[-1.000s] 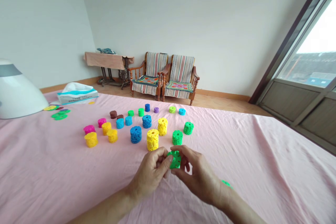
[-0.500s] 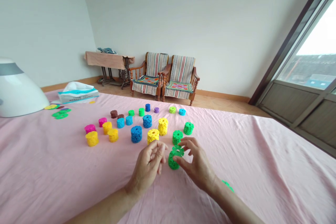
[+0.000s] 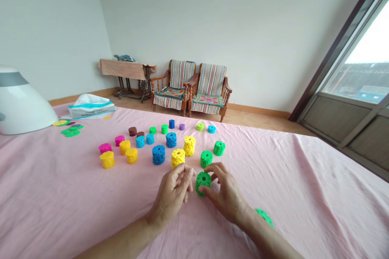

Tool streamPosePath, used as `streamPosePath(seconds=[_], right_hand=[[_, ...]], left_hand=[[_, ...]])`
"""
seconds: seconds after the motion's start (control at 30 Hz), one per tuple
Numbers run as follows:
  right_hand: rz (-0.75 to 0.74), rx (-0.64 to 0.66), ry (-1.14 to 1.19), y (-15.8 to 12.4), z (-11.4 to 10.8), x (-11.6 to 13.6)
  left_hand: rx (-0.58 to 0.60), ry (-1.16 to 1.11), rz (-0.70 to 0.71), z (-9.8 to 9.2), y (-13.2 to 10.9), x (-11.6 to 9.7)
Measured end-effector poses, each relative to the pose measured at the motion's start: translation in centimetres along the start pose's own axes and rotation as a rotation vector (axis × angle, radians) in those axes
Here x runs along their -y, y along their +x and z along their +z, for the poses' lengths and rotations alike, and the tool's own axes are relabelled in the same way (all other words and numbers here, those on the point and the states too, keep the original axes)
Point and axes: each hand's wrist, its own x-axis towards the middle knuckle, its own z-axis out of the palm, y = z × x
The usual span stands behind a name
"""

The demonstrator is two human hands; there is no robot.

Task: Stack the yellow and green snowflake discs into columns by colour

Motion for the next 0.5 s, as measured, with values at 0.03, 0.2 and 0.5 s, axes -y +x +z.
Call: streamPosePath(seconds=[0.03,0.2,0.5], right_hand=[[-0.007,-0.002,-0.005,0.0,-0.1,0.0],[0.001,-0.084,-0.038,0.6,-2.3,0.4],[0.222,0.359,-0.438,-5.9,-11.0,-1.8]], left_hand=[[-0.001,0.006,0.003,0.0,0.0,0.0],[-0.009,0.067,0.030,-0.2,0.0,0.2],[0.008,0.053,0.063,-0.3,0.2,0.5]])
